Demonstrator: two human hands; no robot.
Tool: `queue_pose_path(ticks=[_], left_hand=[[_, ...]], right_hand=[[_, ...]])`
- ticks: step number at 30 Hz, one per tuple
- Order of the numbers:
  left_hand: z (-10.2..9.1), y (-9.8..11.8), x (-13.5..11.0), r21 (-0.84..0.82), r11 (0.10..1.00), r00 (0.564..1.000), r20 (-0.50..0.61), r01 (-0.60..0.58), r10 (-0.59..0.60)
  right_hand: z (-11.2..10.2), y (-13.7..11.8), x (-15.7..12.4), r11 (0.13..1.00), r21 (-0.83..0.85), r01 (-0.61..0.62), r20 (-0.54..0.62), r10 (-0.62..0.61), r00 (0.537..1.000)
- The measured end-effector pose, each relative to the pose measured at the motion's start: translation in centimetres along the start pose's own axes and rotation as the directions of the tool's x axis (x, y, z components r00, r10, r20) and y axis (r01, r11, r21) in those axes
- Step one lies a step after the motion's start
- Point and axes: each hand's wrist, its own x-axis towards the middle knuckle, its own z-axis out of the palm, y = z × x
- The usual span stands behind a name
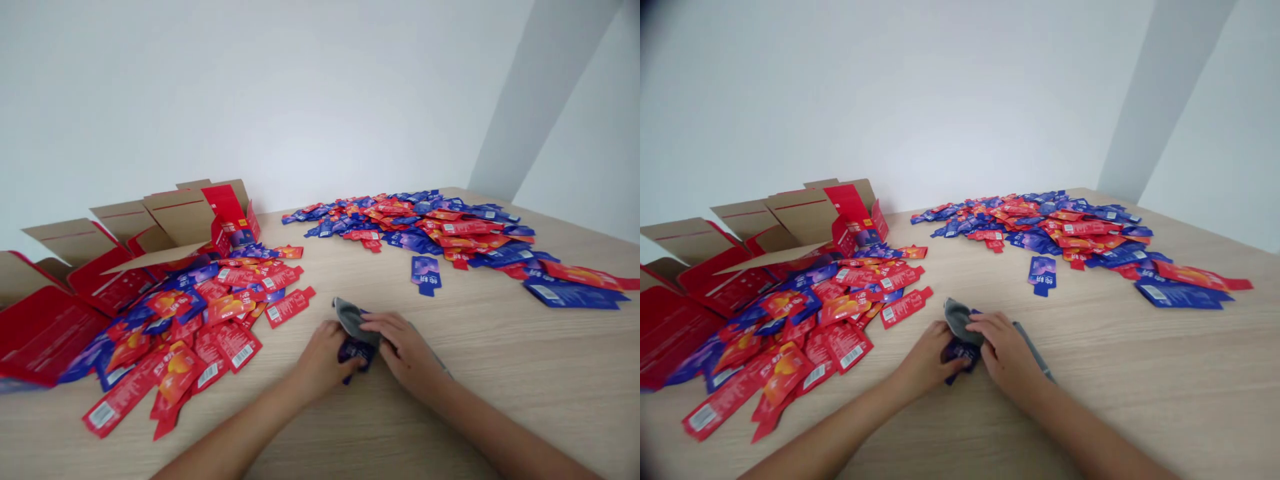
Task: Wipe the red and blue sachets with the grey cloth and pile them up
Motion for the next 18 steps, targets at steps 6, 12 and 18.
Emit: queue_pose_path(ticks=[6,12,18], left_hand=[[1.4,1.9,-0.9,0.241,0.955,0.982,0.113,-0.173,0.15],[2.2,1.6,-1.1,0.383,0.903,0.98,0.083,-0.196,0.178],[1.7,2.6,-1.0,0.377,0.909,0.982,0.121,-0.179,0.143]], right_hand=[[0.9,1.3,0.2,0.936,-0.348,0.044,0.228,0.039,0.973],[0.9,1.1,-0.5,0.948,-0.306,0.088,0.239,-0.013,0.971],[1.1,1.5,0.0,0.975,-0.219,0.047,0.218,0.002,0.976]])
